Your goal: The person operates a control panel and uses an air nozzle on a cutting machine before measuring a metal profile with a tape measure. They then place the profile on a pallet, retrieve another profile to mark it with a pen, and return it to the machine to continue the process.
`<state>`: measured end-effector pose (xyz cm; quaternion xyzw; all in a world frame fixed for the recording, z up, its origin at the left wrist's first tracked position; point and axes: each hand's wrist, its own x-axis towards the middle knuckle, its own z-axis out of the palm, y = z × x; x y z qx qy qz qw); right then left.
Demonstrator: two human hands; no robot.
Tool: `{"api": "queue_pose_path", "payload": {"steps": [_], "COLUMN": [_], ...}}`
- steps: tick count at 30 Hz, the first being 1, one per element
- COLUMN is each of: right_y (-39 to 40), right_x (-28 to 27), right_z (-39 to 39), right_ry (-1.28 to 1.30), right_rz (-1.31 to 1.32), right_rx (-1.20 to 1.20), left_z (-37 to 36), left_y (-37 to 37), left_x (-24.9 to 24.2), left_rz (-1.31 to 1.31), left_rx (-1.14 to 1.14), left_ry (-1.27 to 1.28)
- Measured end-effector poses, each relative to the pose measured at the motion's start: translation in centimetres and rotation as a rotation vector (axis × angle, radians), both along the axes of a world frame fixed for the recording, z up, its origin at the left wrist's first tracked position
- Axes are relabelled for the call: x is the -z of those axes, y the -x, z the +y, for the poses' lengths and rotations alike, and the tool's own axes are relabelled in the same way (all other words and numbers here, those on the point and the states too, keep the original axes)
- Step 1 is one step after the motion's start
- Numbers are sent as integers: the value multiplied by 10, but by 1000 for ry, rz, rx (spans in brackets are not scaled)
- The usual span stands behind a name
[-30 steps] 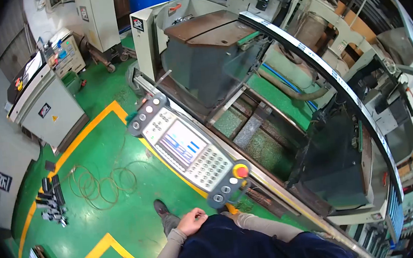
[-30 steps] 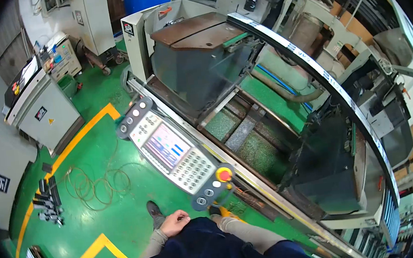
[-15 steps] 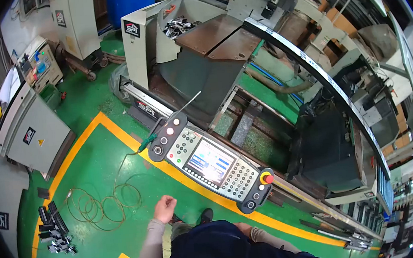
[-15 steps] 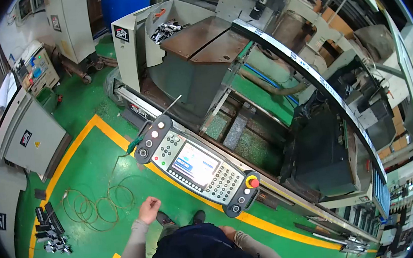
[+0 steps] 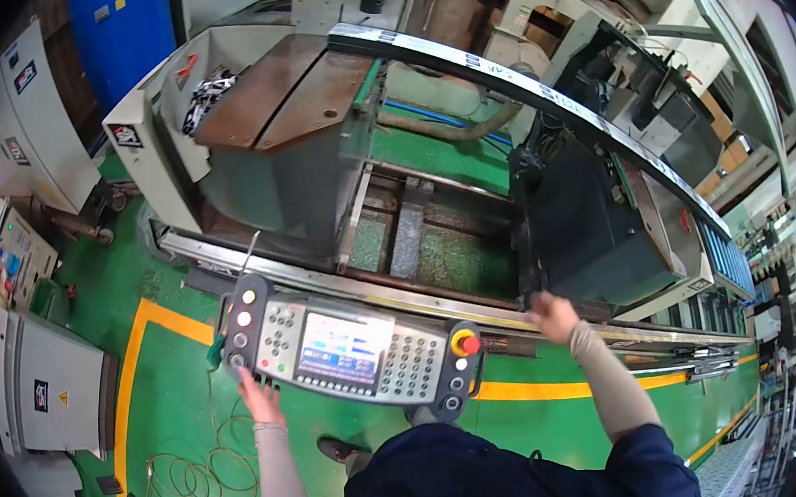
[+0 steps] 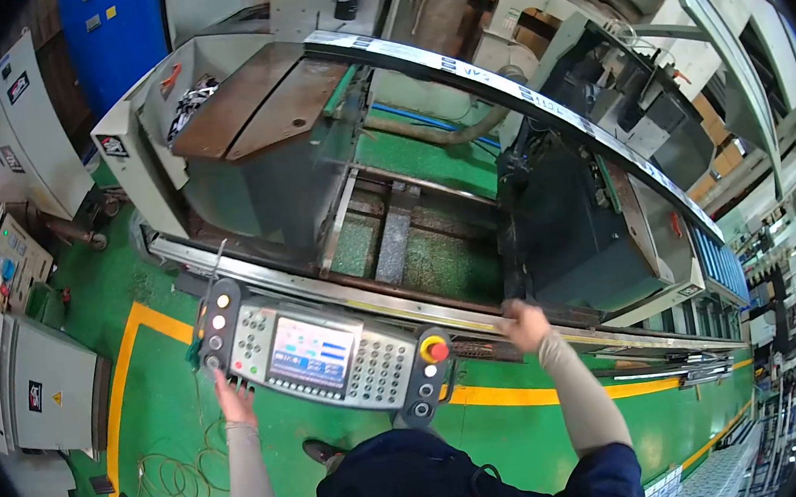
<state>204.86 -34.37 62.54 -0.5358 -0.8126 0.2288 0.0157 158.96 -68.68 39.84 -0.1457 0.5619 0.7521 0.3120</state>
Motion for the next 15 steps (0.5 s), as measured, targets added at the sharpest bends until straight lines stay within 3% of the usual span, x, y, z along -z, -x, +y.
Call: {"api": "queue_pose_path", "payload": {"steps": [2,4,6,9,12,14,15], "right_y": [6,23,61,102,157,180,183], "right_x": [-13,-15,-39,-48,-84,-108,-111], "right_z": [88,189,277,407,466,484,497], "right_ry": [-252,-546,-620,-962,-1093,-1158,-1119], "right_rz": [171,47,26,-16,-144,-128,-126], "right_rx": [-121,-140,-97,-151,-39,-37,-37], "left_z": [28,47,59,79,94,77,82], "left_y": [-5,-6,-3,-7,-14,-3,-5], "left_x": [-16,-15,-18,-43,-64,-22,-27], "left_rz": [-35,84,66,24,-8,108,91], "left_rx": [-142,-197,-198,-275,-369,-475,-475], "left_ry": [-75,-242,-416,-474,-410,-297,-298]}}
